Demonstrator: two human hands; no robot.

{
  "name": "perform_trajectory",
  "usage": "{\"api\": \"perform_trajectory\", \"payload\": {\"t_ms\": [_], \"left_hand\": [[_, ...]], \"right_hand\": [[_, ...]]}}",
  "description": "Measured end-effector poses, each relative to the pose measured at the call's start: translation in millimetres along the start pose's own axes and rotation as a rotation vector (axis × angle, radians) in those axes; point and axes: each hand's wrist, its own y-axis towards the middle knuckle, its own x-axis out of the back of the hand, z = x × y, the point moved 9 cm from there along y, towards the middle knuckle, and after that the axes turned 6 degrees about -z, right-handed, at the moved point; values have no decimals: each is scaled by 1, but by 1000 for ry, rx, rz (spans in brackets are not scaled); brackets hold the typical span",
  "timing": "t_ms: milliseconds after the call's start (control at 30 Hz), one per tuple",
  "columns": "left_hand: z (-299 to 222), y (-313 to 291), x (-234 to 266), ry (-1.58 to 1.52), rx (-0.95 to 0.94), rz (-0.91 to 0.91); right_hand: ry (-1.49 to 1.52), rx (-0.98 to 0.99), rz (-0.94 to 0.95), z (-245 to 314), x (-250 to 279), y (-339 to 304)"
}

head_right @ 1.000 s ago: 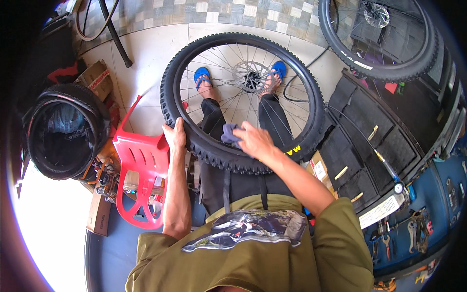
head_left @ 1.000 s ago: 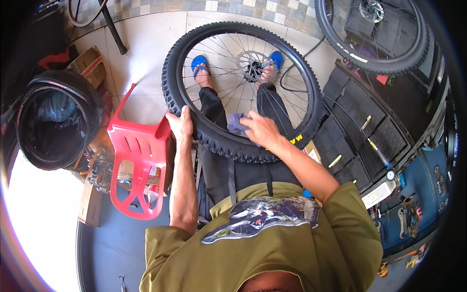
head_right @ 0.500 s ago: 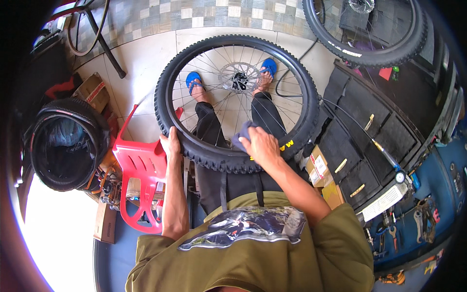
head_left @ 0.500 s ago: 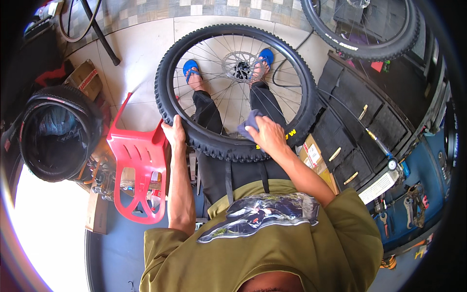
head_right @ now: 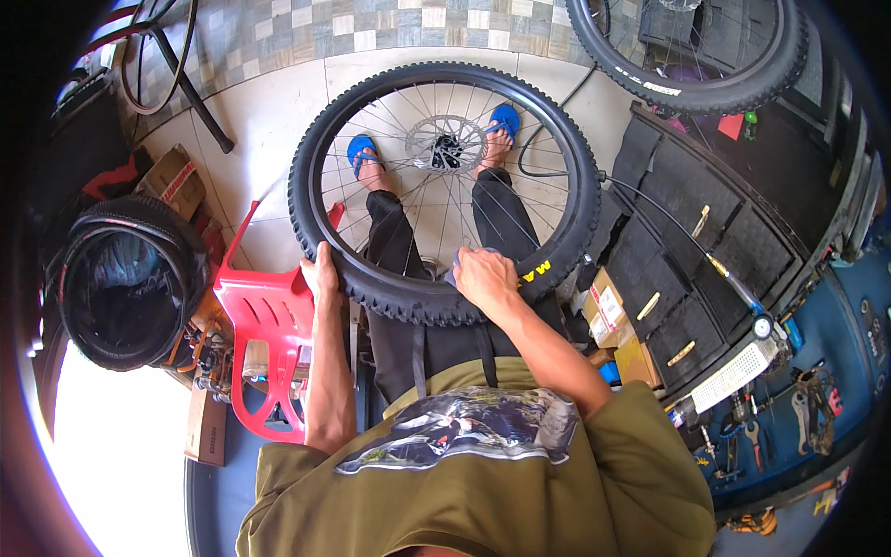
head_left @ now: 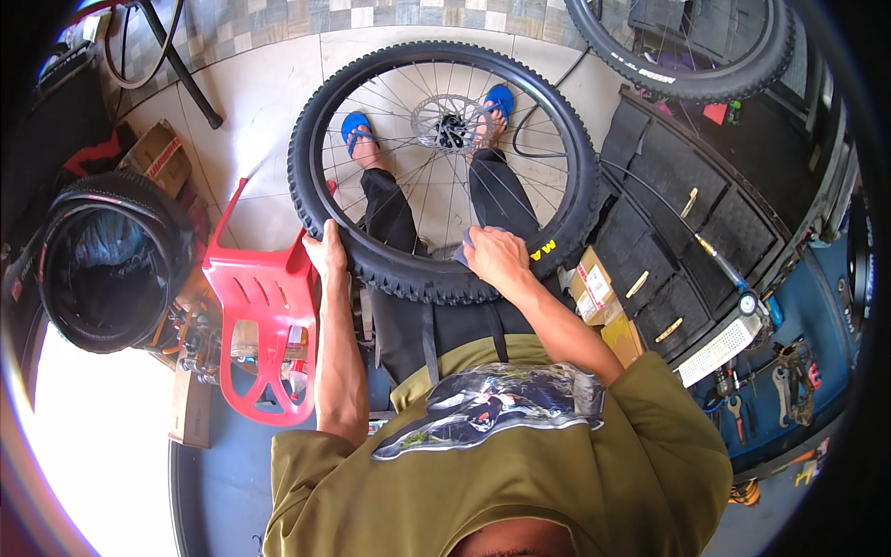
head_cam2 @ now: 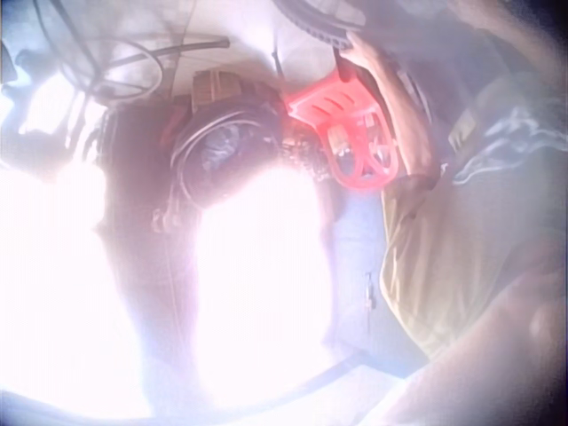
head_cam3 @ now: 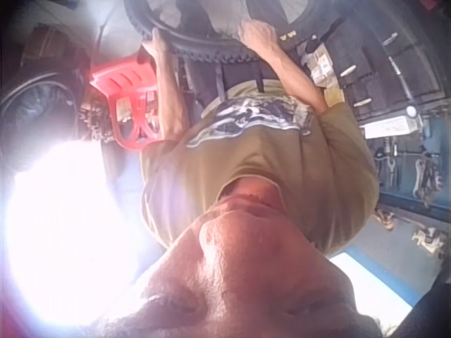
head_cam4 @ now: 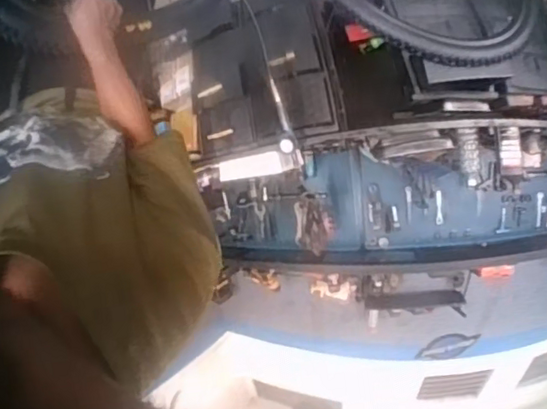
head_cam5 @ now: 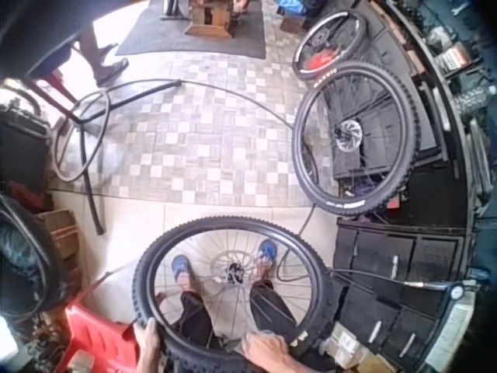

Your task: The person inflates a bicycle tire using a floor pump, checks the tire pressure with a gauge, and then wipes the tire and rim with a cloth. The person handles the tire and pump throughout the process.

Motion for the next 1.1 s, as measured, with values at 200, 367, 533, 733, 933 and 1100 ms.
{"api": "perform_trajectory", "payload": {"t_ms": [200,367,533,733,933,1100], "left_hand": [[-3,0,-3,0,8,28],[-11,-12,0,-46,42,34],[-16,-12,-1,-37,31,1],[-14,-4,2,-8,50,16],[-7,2,0,8,5,-2],[-6,8,3,85,-68,-19]], "right_hand": [[30,217,86,34,16,11],[-251,334,18,30,-28,67],[-316,334,26,23,-38,114],[169,326,152,46,10,1],[-79,169,45,-20,47,-13],[-165,270,17,-26,-14,51]]}}
